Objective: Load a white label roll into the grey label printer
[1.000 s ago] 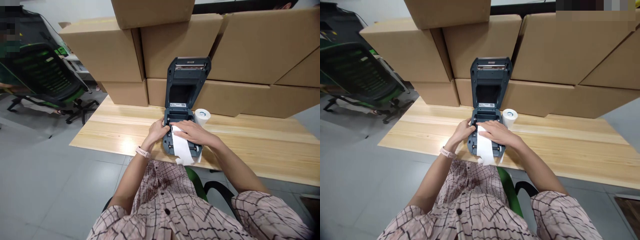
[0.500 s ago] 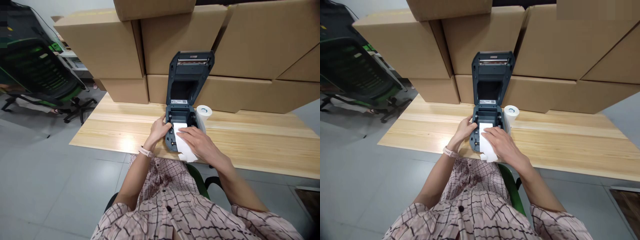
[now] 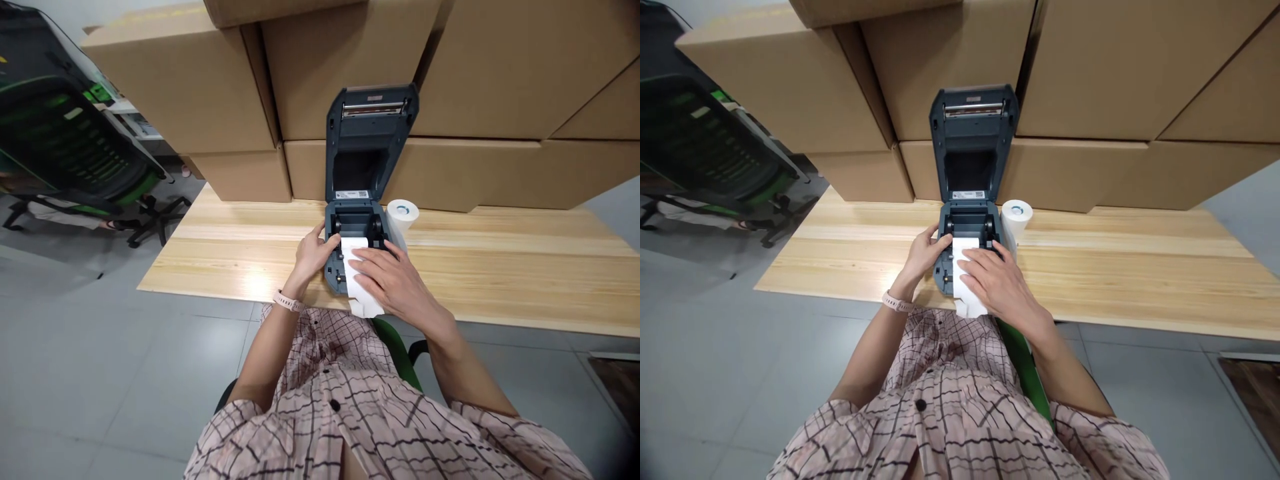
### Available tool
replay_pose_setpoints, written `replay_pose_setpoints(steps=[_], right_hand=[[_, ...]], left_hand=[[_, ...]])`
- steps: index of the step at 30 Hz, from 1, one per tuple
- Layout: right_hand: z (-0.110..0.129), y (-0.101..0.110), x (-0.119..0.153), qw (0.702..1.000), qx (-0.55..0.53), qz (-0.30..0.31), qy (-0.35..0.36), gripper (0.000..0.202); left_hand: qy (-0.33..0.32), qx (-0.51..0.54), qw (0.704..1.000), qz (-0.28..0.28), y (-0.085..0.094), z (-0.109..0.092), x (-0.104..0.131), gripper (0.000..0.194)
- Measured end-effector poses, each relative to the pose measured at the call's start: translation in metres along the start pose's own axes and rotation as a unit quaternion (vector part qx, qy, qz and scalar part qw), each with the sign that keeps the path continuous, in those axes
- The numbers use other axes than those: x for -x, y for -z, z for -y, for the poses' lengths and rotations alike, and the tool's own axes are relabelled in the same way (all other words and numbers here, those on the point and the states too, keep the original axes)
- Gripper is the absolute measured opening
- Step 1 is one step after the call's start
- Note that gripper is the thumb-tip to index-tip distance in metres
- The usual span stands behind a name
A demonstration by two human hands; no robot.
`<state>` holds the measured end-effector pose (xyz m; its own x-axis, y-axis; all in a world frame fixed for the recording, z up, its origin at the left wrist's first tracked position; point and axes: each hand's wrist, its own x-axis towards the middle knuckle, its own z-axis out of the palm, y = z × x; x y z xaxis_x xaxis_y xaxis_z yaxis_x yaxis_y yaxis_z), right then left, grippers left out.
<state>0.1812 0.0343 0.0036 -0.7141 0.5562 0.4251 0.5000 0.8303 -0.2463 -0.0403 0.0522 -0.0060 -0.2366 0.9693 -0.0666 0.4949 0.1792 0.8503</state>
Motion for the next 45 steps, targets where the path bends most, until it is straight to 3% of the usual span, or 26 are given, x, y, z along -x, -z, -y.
replay_pose_setpoints(steps=[3,5,7,9,12,16,18,20,22,23,26,28,31,34,37,40,45], right_hand=[[-0.001,0.002,0.003,1.000,-0.005,0.005,-0.008,0.033],[0.000,0.002,0.005,1.000,-0.006,0.005,-0.013,0.033],[0.000,0.001,0.005,1.000,-0.007,0.001,-0.017,0.032],[0.000,-0.001,0.005,1.000,-0.009,-0.003,-0.022,0.031],[-0.003,-0.001,0.006,0.999,-0.031,-0.001,-0.023,0.030],[-0.019,0.018,0.011,0.988,-0.151,0.018,-0.012,0.025],[-0.033,0.034,0.005,0.975,-0.219,-0.014,-0.044,0.024],[-0.051,0.051,-0.014,0.958,-0.246,-0.105,-0.099,0.031],[-0.072,0.064,-0.047,0.938,-0.236,-0.216,-0.134,0.046],[-0.084,0.069,-0.068,0.931,-0.239,-0.243,-0.132,0.053],[-0.115,0.076,-0.140,0.922,-0.263,-0.263,-0.104,0.068],[-0.126,0.078,-0.182,0.919,-0.264,-0.274,-0.107,0.062],[-0.124,0.080,-0.212,0.910,-0.281,-0.264,-0.156,0.061],[-0.100,0.081,-0.191,0.919,-0.247,-0.276,-0.136,0.055],[-0.067,0.074,-0.138,0.917,-0.225,-0.326,-0.049,0.056],[-0.041,0.054,-0.077,0.922,-0.239,-0.305,-0.021,0.055],[-0.013,0.006,-0.009,0.933,-0.244,-0.261,-0.041,0.026]], left_hand=[[0.018,-0.044,0.999,-0.007,0.002,-0.006,0.005,0.062],[0.013,-0.086,0.995,-0.054,0.001,-0.011,0.015,0.068],[-0.060,-0.117,0.983,-0.126,-0.003,-0.014,0.030,0.066],[-0.186,-0.126,0.961,-0.160,-0.011,-0.014,0.048,0.052],[-0.320,-0.140,0.930,-0.114,-0.024,-0.005,0.073,0.037],[-0.346,-0.193,0.916,-0.073,-0.030,0.010,0.092,0.037],[-0.343,-0.211,0.913,-0.061,-0.028,0.012,0.097,0.037],[-0.350,-0.227,0.907,-0.058,-0.026,0.012,0.100,0.039],[-0.369,-0.233,0.898,-0.052,-0.026,0.010,0.103,0.043],[-0.382,-0.231,0.893,-0.046,-0.027,0.009,0.105,0.046],[-0.427,-0.227,0.875,-0.033,-0.030,0.011,0.110,0.058],[-0.445,-0.239,0.863,-0.032,-0.031,0.016,0.114,0.066],[-0.455,-0.255,0.852,-0.045,-0.032,0.025,0.117,0.065],[-0.472,-0.226,0.847,-0.093,-0.035,0.033,0.117,0.057],[-0.478,-0.182,0.852,-0.113,-0.039,0.039,0.116,0.048],[-0.488,-0.165,0.847,-0.135,-0.041,0.043,0.122,0.042],[-0.516,-0.126,0.809,-0.253,-0.033,0.038,0.129,0.046]])
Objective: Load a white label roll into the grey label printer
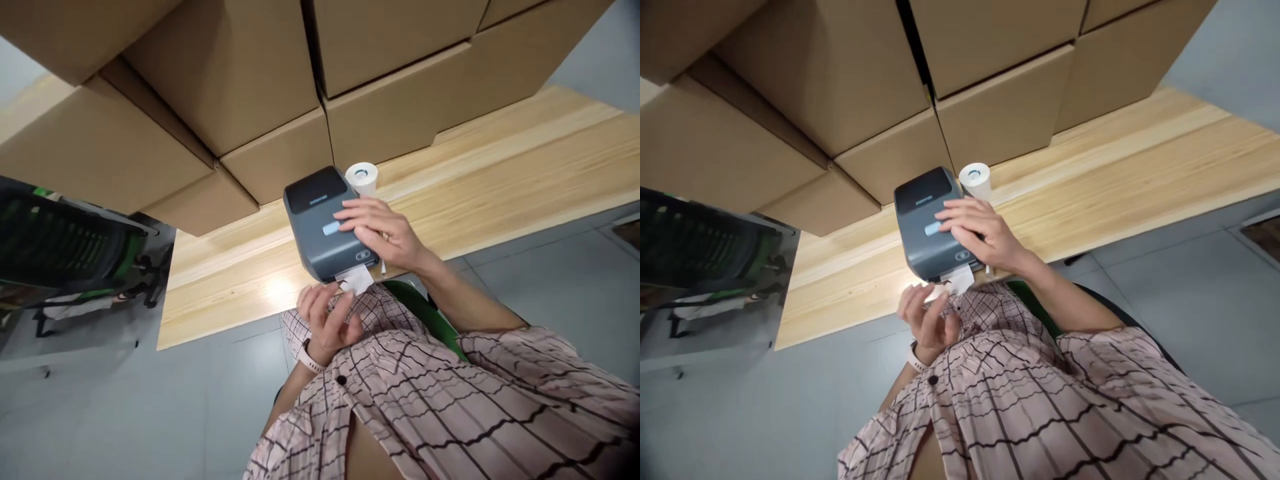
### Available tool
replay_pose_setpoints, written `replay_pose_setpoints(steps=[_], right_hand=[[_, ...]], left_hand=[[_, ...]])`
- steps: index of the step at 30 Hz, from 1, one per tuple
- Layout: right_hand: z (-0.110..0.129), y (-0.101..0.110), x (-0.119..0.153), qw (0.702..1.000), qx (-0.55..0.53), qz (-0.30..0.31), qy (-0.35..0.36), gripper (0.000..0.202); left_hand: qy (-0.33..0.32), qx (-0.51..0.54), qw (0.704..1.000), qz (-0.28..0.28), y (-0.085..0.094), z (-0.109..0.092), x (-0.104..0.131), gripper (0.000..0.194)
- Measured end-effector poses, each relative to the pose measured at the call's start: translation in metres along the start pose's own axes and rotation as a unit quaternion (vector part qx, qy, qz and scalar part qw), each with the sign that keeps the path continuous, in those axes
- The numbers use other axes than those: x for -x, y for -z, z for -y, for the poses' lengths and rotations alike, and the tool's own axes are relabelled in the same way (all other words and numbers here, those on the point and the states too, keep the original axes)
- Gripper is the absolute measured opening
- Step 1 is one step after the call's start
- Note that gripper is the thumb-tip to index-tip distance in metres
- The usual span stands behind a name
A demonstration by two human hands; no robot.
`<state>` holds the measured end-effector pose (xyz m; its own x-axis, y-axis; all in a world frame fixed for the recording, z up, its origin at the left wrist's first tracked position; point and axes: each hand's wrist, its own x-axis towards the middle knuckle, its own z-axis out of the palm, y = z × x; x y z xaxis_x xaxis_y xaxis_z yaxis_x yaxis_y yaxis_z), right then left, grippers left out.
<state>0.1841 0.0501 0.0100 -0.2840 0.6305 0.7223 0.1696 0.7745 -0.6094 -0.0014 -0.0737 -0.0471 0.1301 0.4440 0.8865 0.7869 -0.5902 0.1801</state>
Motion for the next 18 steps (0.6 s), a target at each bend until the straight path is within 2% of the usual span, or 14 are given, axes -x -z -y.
replay_pose_setpoints(steps=[2,4,6,8,10,15,18], right_hand=[[0.001,-0.006,0.016,0.999,0.014,-0.007,-0.042,0.025],[0.002,-0.008,0.022,0.997,0.023,-0.010,-0.073,0.025],[0.003,-0.007,0.022,0.996,0.024,0.003,-0.085,0.027],[0.003,-0.004,0.019,0.996,0.017,0.021,-0.087,0.031],[0.001,-0.002,0.018,0.996,0.005,0.034,-0.085,0.034],[0.001,-0.006,0.021,0.996,-0.005,0.033,-0.078,0.035],[0.002,-0.006,0.022,0.996,-0.008,0.034,-0.083,0.036]], left_hand=[[0.063,0.010,0.998,-0.027,-0.002,0.005,-0.011,0.055],[0.186,0.060,0.980,-0.021,-0.010,0.014,-0.023,0.065],[0.317,0.144,0.937,0.014,-0.019,0.022,-0.033,0.073],[0.403,0.215,0.888,0.054,-0.027,0.027,-0.038,0.079],[0.436,0.243,0.864,0.069,-0.030,0.029,-0.041,0.081],[0.426,0.245,0.870,0.047,-0.031,0.025,-0.046,0.078],[0.436,0.235,0.868,0.013,-0.027,0.014,-0.037,0.072]])
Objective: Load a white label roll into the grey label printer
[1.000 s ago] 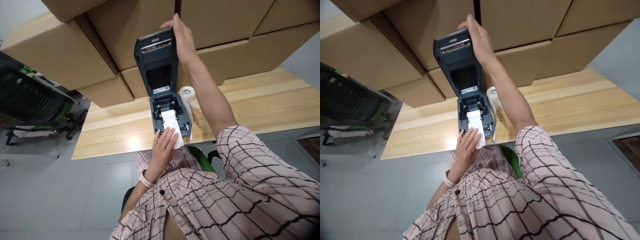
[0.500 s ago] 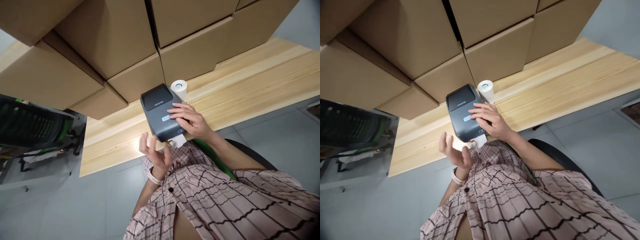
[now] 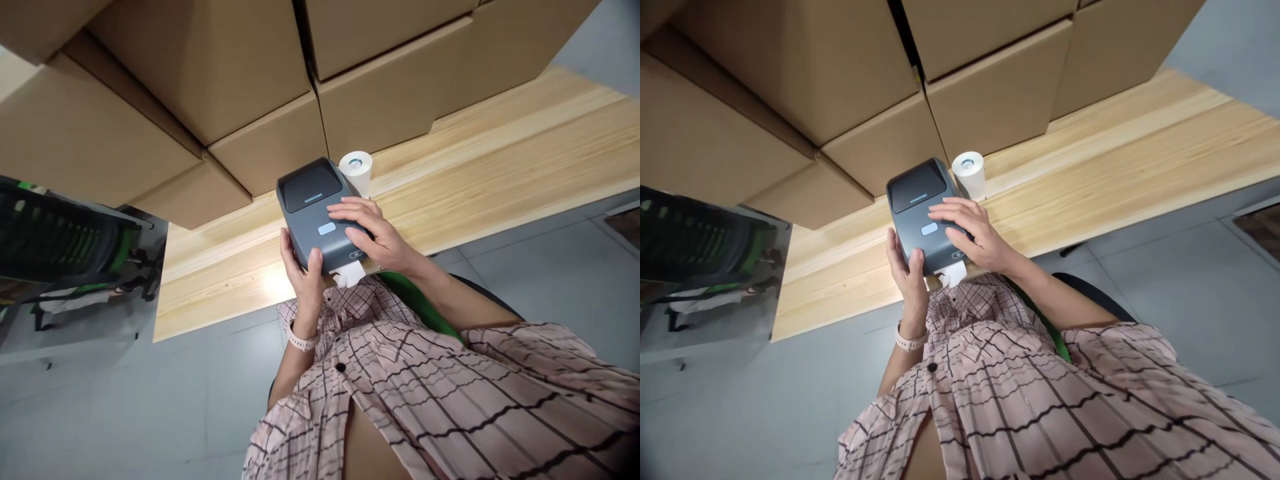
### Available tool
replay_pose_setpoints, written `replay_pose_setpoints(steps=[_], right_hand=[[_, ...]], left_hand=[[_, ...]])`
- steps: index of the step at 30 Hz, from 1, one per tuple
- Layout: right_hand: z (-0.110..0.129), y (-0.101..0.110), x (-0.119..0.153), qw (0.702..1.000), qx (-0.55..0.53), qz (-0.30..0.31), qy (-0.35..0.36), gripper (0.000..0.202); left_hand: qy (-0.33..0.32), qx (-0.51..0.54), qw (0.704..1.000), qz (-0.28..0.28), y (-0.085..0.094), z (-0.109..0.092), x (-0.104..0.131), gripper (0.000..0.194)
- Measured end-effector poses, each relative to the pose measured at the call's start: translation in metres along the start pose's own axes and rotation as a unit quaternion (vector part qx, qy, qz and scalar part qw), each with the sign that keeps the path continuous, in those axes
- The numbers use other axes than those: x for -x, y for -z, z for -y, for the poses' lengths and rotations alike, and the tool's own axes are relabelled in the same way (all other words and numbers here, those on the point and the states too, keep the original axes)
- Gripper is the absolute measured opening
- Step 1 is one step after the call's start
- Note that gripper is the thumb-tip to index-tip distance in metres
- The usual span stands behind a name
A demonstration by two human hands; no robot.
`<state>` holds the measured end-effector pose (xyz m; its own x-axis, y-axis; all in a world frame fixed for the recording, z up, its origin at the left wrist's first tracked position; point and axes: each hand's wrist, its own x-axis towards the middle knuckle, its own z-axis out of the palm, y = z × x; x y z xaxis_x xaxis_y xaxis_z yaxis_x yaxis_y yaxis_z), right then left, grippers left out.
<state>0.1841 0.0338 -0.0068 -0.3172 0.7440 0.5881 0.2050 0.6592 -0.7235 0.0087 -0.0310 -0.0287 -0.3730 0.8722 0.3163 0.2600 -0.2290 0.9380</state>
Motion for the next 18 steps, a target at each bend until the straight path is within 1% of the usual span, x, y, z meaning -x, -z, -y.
replay_pose_setpoints(steps=[1,3,4,5,6,7,8,9,10,11,12,13,15,16,18], right_hand=[[0.000,0.000,0.000,1.000,-0.005,0.001,-0.002,0.037],[0.000,0.001,0.000,1.000,-0.016,0.000,-0.011,0.038],[0.000,0.001,0.000,1.000,-0.022,-0.003,-0.017,0.038],[-0.001,0.001,0.000,0.999,-0.028,-0.007,-0.023,0.039],[-0.001,0.000,0.000,0.999,-0.033,-0.012,-0.027,0.039],[-0.002,-0.001,0.000,0.999,-0.038,-0.017,-0.028,0.038],[-0.003,-0.002,0.001,0.998,-0.042,-0.022,-0.027,0.038],[-0.004,-0.002,0.001,0.998,-0.045,-0.025,-0.024,0.037],[-0.004,-0.003,0.001,0.998,-0.046,-0.027,-0.020,0.035],[-0.005,-0.003,0.001,0.998,-0.046,-0.027,-0.014,0.033],[-0.004,-0.003,0.000,0.999,-0.045,-0.027,-0.008,0.031],[-0.004,-0.003,0.000,0.999,-0.041,-0.028,-0.002,0.028],[-0.003,-0.001,-0.002,1.000,-0.015,-0.023,0.011,0.026],[-0.002,0.001,-0.002,1.000,0.010,-0.014,0.017,0.026],[0.000,0.006,-0.003,0.996,0.078,0.016,0.033,0.026]], left_hand=[[0.002,0.005,0.999,-0.033,0.001,0.000,0.010,0.066],[0.017,0.025,0.995,-0.098,0.002,0.000,0.032,0.047],[0.037,0.047,0.993,-0.100,0.001,0.000,0.043,0.041],[0.075,0.075,0.992,-0.061,0.001,-0.002,0.052,0.043],[0.129,0.111,0.985,0.001,0.000,-0.005,0.058,0.050],[0.190,0.150,0.968,0.073,-0.002,-0.008,0.060,0.056],[0.248,0.185,0.940,0.141,-0.004,-0.012,0.059,0.059],[0.295,0.213,0.913,0.185,-0.006,-0.015,0.056,0.059],[0.325,0.230,0.895,0.203,-0.009,-0.018,0.051,0.058],[0.337,0.232,0.889,0.203,-0.011,-0.019,0.046,0.055],[0.331,0.222,0.897,0.192,-0.013,-0.020,0.042,0.050],[0.312,0.202,0.912,0.175,-0.015,-0.020,0.038,0.047],[0.259,0.154,0.942,0.146,-0.016,-0.017,0.036,0.048],[0.236,0.136,0.951,0.143,-0.016,-0.015,0.036,0.048],[0.214,0.115,0.958,0.153,-0.012,-0.010,0.039,0.049]])
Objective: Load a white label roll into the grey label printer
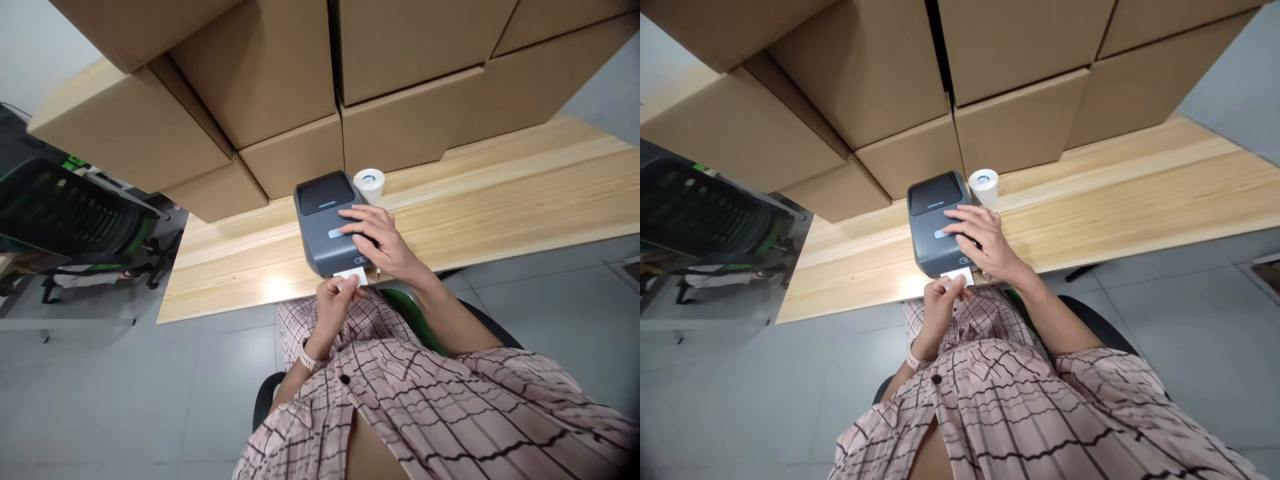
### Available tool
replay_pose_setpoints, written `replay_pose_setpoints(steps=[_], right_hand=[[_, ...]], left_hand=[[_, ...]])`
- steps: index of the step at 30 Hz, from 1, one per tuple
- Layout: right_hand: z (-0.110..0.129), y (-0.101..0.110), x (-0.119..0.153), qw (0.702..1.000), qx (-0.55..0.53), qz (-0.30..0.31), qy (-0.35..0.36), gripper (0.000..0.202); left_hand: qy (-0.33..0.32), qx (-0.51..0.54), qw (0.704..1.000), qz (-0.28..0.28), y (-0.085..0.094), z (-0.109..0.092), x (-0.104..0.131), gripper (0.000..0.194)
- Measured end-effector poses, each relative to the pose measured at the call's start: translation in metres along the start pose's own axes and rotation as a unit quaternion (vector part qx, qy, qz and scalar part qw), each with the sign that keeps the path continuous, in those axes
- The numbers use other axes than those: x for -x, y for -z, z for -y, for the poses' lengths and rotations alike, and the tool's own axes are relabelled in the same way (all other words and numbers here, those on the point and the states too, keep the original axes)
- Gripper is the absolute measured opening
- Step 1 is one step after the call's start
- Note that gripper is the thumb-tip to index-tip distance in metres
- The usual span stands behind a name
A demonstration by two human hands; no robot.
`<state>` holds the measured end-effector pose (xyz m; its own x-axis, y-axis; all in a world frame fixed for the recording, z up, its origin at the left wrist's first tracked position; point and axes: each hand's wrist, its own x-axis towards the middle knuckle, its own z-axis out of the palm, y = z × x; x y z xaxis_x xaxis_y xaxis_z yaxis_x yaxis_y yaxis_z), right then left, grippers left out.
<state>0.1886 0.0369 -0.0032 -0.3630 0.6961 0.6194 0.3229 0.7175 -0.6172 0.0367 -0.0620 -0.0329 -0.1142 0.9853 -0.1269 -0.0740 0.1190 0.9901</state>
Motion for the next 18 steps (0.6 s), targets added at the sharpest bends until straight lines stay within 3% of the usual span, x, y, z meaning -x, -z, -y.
replay_pose_setpoints(steps=[2,4,6,9,11,14,18], right_hand=[[0.000,0.005,0.000,0.997,0.067,0.035,0.014,0.025],[0.000,0.009,-0.002,0.992,0.113,0.059,0.026,0.026],[0.001,0.012,-0.006,0.987,0.133,0.074,0.043,0.027],[0.001,0.014,-0.014,0.986,0.126,0.091,0.065,0.024],[0.000,0.014,-0.016,0.987,0.104,0.108,0.060,0.023],[-0.005,0.014,-0.005,0.993,0.058,0.099,0.016,0.031],[-0.013,0.013,0.021,0.997,0.002,-0.003,-0.078,0.056]], left_hand=[[-0.007,-0.018,1.000,0.018,0.007,0.004,0.004,0.050],[-0.033,-0.040,0.999,-0.004,0.017,0.008,0.009,0.051],[-0.083,-0.053,0.991,-0.087,0.029,0.009,0.011,0.055],[-0.179,-0.062,0.953,-0.238,0.043,0.005,0.008,0.051],[-0.228,-0.092,0.927,-0.284,0.047,0.000,0.001,0.040],[-0.231,-0.135,0.928,-0.258,0.043,-0.007,-0.006,0.041],[-0.182,-0.130,0.957,-0.183,0.030,-0.010,-0.007,0.056]])
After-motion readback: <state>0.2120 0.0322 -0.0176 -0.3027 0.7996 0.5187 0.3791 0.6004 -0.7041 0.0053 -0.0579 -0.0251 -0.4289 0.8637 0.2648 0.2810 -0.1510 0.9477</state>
